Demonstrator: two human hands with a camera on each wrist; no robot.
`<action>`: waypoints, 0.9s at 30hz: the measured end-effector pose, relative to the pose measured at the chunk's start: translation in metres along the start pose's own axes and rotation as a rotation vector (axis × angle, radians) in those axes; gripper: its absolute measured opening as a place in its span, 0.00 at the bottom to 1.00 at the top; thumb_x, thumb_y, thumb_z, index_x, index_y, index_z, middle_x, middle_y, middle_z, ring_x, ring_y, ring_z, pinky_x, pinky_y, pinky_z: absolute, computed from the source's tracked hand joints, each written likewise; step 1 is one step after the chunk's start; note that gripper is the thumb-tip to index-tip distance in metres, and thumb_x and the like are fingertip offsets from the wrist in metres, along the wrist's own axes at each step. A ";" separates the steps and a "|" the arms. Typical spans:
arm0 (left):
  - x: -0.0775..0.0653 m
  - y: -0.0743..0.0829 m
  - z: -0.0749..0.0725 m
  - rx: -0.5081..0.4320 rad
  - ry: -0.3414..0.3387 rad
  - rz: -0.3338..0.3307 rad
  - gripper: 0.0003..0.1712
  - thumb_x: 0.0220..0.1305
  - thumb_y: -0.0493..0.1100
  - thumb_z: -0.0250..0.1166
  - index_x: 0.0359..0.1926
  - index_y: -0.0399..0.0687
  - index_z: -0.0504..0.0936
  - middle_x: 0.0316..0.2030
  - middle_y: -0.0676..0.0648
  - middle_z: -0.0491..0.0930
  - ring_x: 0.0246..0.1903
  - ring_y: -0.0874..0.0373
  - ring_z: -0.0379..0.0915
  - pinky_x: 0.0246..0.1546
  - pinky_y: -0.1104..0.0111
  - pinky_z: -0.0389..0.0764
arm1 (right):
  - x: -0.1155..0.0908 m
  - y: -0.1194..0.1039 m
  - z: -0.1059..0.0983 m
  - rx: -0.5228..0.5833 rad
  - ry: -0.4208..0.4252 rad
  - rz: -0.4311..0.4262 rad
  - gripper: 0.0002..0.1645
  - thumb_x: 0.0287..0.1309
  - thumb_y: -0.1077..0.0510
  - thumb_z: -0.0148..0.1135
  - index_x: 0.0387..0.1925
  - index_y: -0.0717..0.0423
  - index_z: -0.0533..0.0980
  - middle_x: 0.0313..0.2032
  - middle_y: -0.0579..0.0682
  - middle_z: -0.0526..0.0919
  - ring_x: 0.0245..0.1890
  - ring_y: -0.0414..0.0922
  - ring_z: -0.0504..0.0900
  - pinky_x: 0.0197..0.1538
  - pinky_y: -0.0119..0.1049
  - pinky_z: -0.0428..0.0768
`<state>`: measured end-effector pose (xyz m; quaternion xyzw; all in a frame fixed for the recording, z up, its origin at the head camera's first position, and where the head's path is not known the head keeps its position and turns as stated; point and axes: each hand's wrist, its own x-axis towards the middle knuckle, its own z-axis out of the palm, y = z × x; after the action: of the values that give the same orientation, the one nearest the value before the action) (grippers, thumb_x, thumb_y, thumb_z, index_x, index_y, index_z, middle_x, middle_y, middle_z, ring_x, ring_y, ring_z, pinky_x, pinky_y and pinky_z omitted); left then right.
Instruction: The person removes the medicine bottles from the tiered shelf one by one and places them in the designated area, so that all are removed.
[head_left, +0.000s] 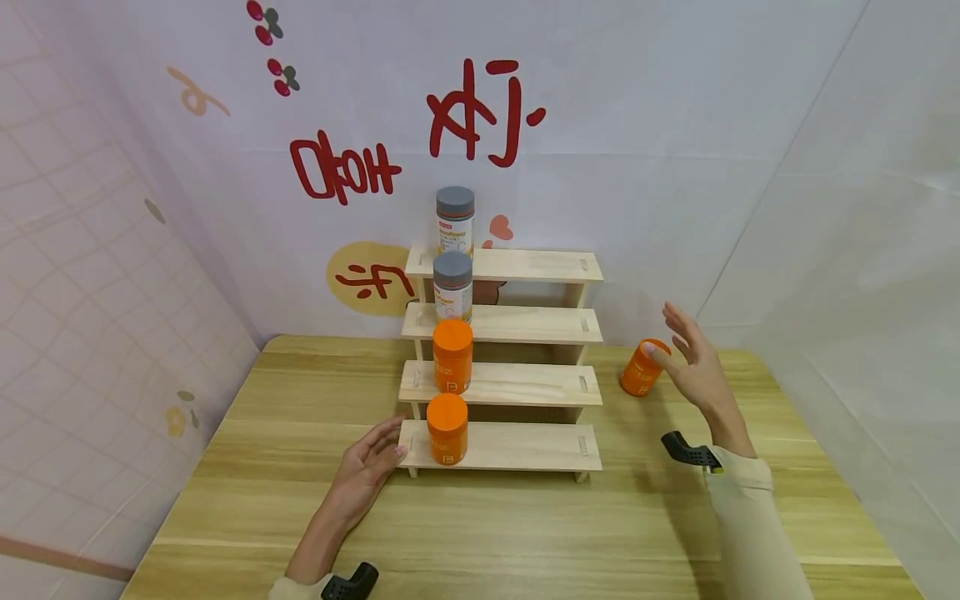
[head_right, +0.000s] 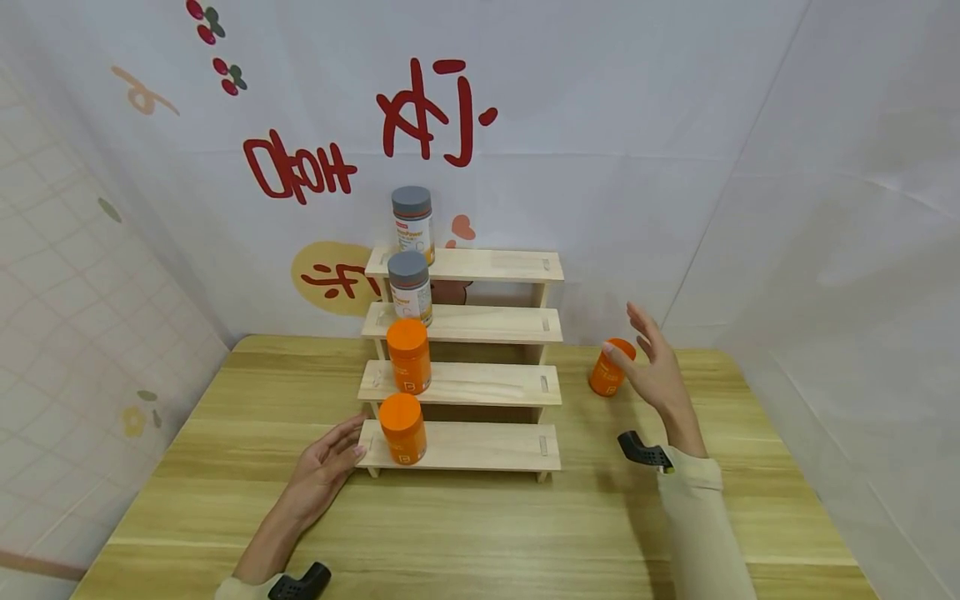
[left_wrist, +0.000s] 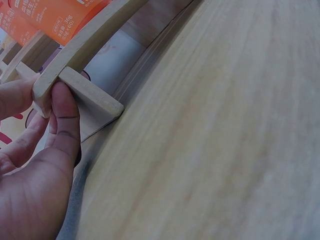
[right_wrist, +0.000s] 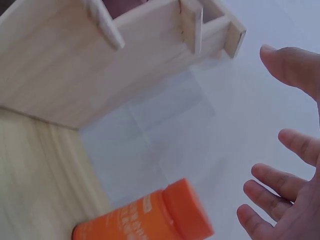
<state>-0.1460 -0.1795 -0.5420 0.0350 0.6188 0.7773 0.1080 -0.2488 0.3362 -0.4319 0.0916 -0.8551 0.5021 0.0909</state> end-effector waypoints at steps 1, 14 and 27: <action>0.000 0.000 0.000 0.001 0.002 -0.001 0.37 0.72 0.33 0.62 0.77 0.36 0.59 0.61 0.46 0.70 0.55 0.66 0.77 0.56 0.74 0.82 | 0.001 -0.003 0.000 -0.002 -0.001 -0.004 0.49 0.69 0.55 0.66 0.82 0.35 0.50 0.80 0.55 0.55 0.80 0.59 0.53 0.79 0.62 0.53; -0.001 0.004 0.001 0.005 0.001 -0.011 0.36 0.72 0.33 0.62 0.77 0.37 0.59 0.61 0.46 0.70 0.55 0.66 0.78 0.56 0.74 0.83 | 0.007 -0.043 0.007 0.013 -0.005 -0.096 0.50 0.67 0.59 0.68 0.81 0.34 0.52 0.79 0.54 0.56 0.79 0.56 0.55 0.79 0.61 0.55; -0.003 0.004 0.002 0.003 0.003 -0.007 0.37 0.72 0.33 0.62 0.77 0.36 0.58 0.61 0.45 0.70 0.55 0.66 0.77 0.55 0.74 0.83 | 0.024 -0.082 0.027 0.034 -0.038 -0.193 0.49 0.66 0.60 0.67 0.80 0.36 0.55 0.78 0.52 0.59 0.78 0.54 0.58 0.78 0.58 0.58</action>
<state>-0.1432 -0.1789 -0.5376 0.0317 0.6203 0.7761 0.1096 -0.2533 0.2719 -0.3702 0.1846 -0.8352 0.5037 0.1209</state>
